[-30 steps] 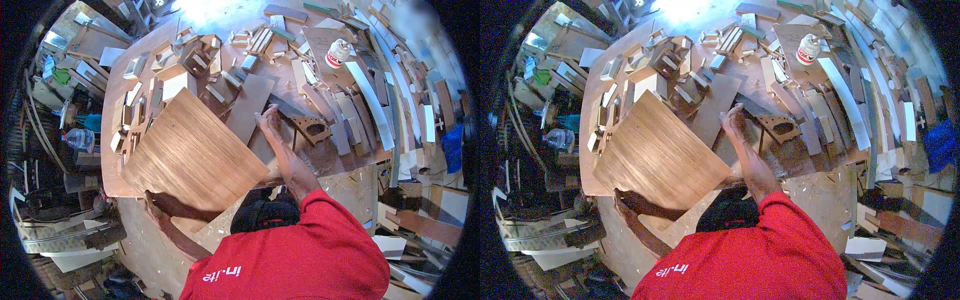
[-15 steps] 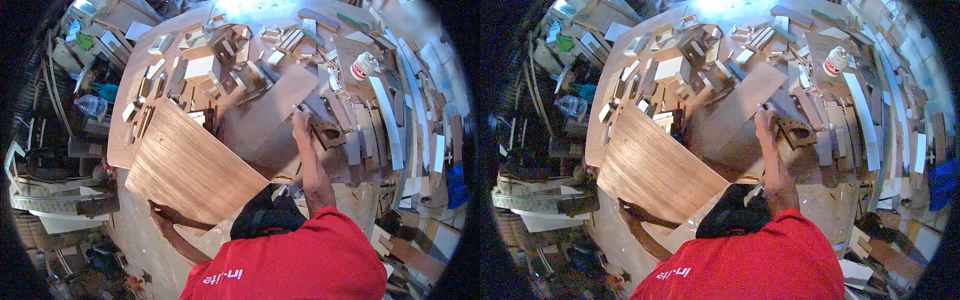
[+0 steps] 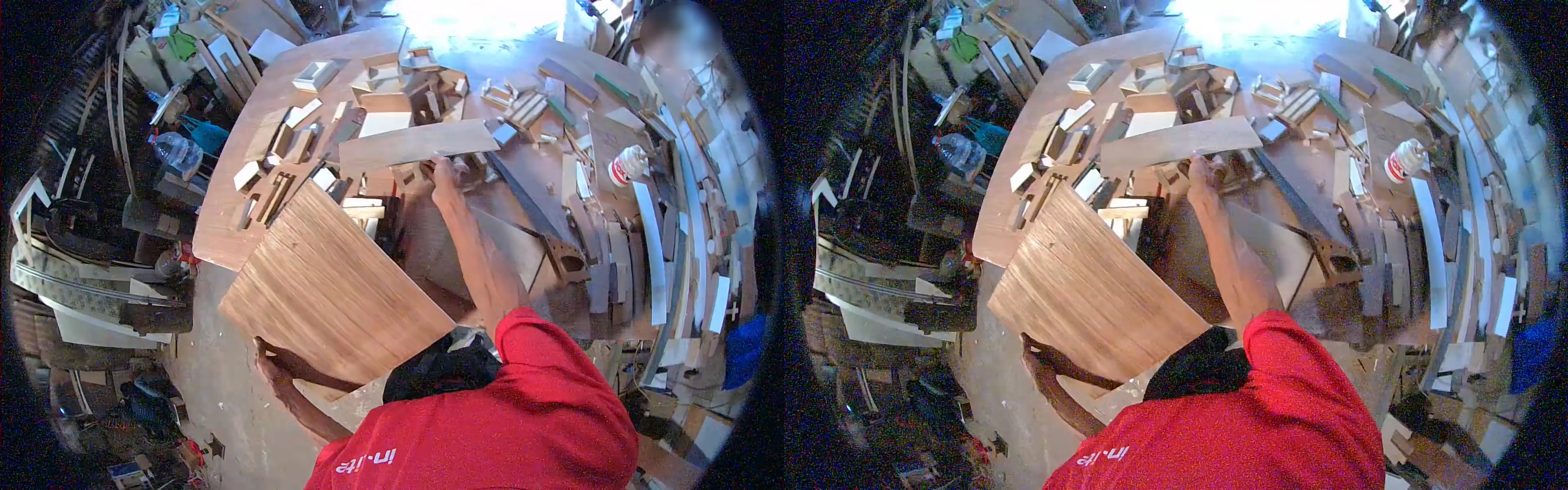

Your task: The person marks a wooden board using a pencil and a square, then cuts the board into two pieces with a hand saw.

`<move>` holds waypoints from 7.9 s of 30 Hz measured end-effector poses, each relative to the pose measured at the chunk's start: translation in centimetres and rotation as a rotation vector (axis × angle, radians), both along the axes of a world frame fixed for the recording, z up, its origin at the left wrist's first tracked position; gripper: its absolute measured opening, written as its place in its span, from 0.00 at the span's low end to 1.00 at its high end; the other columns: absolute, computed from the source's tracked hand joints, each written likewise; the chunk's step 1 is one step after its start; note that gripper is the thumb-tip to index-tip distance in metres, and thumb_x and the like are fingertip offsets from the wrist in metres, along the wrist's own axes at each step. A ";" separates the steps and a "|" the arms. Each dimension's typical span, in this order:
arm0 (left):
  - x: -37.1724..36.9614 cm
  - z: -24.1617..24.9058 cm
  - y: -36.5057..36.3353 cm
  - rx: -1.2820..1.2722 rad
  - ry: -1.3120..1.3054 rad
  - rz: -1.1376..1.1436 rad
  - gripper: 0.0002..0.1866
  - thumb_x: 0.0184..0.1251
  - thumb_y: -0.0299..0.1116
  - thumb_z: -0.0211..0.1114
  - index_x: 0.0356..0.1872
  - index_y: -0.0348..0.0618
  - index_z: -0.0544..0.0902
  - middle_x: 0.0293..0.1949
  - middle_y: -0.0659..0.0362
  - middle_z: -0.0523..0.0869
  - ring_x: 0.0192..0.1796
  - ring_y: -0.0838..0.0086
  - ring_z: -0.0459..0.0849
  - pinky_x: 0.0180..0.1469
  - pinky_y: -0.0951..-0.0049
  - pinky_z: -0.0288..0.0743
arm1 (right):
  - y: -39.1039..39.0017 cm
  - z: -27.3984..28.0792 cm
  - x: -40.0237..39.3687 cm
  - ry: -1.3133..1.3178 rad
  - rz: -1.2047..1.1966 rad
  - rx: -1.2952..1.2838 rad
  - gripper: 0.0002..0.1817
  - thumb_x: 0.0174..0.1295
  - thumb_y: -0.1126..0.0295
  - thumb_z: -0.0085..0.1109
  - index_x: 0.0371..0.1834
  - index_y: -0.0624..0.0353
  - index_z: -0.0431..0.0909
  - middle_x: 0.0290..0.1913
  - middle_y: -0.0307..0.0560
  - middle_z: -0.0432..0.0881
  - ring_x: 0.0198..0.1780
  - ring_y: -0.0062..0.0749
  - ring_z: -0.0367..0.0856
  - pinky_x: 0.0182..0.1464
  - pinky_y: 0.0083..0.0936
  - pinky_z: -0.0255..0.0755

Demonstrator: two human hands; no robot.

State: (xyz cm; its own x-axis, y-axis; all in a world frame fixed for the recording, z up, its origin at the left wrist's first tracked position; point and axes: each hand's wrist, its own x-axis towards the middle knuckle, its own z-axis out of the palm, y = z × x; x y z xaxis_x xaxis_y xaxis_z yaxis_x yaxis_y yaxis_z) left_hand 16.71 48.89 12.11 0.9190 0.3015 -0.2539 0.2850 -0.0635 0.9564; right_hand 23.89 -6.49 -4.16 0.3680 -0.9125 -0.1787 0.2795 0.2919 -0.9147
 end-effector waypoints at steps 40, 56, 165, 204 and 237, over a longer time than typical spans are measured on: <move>4.7 -5.4 -9.0 -0.214 0.065 -0.456 0.16 0.70 0.46 0.61 0.29 0.45 0.79 0.20 0.62 0.77 0.22 0.74 0.77 0.27 0.72 0.75 | 5.3 8.5 -41.6 1.532 0.090 -0.828 0.21 0.58 0.60 0.58 0.54 0.55 0.76 0.57 0.47 0.77 0.62 0.44 0.71 0.67 0.65 0.50; 1.8 -9.5 -10.2 -0.096 0.043 -0.699 0.20 0.70 0.46 0.61 0.36 0.33 0.83 0.29 0.55 0.84 0.32 0.71 0.82 0.38 0.72 0.77 | 14.1 8.3 -50.1 0.880 -0.212 -0.660 0.18 0.66 0.57 0.57 0.31 0.64 0.75 0.24 0.53 0.79 0.27 0.46 0.78 0.32 0.38 0.69; -6.1 -9.0 -35.6 0.476 -0.482 -0.940 0.25 0.70 0.50 0.58 0.36 0.30 0.79 0.29 0.42 0.81 0.33 0.51 0.80 0.39 0.57 0.72 | 32.4 13.6 -51.9 0.245 -0.617 -0.087 0.13 0.62 0.70 0.61 0.22 0.60 0.70 0.17 0.36 0.70 0.18 0.21 0.69 0.24 0.21 0.65; 0.4 -20.5 -43.6 0.518 -0.635 -0.953 0.29 0.71 0.51 0.57 0.17 0.35 0.78 0.12 0.50 0.76 0.16 0.57 0.73 0.21 0.55 0.62 | 34.1 16.1 -50.6 0.215 -0.608 -0.034 0.14 0.66 0.66 0.56 0.23 0.60 0.71 0.19 0.39 0.72 0.20 0.20 0.68 0.25 0.20 0.62; -2.6 -25.6 -41.7 0.526 -0.826 -1.037 0.24 0.73 0.55 0.48 0.44 0.44 0.80 0.29 0.42 0.85 0.36 0.45 0.85 0.35 0.48 0.75 | 30.6 13.1 -47.4 0.404 -0.571 -0.010 0.15 0.68 0.66 0.54 0.23 0.60 0.72 0.17 0.34 0.69 0.18 0.18 0.65 0.29 0.22 0.69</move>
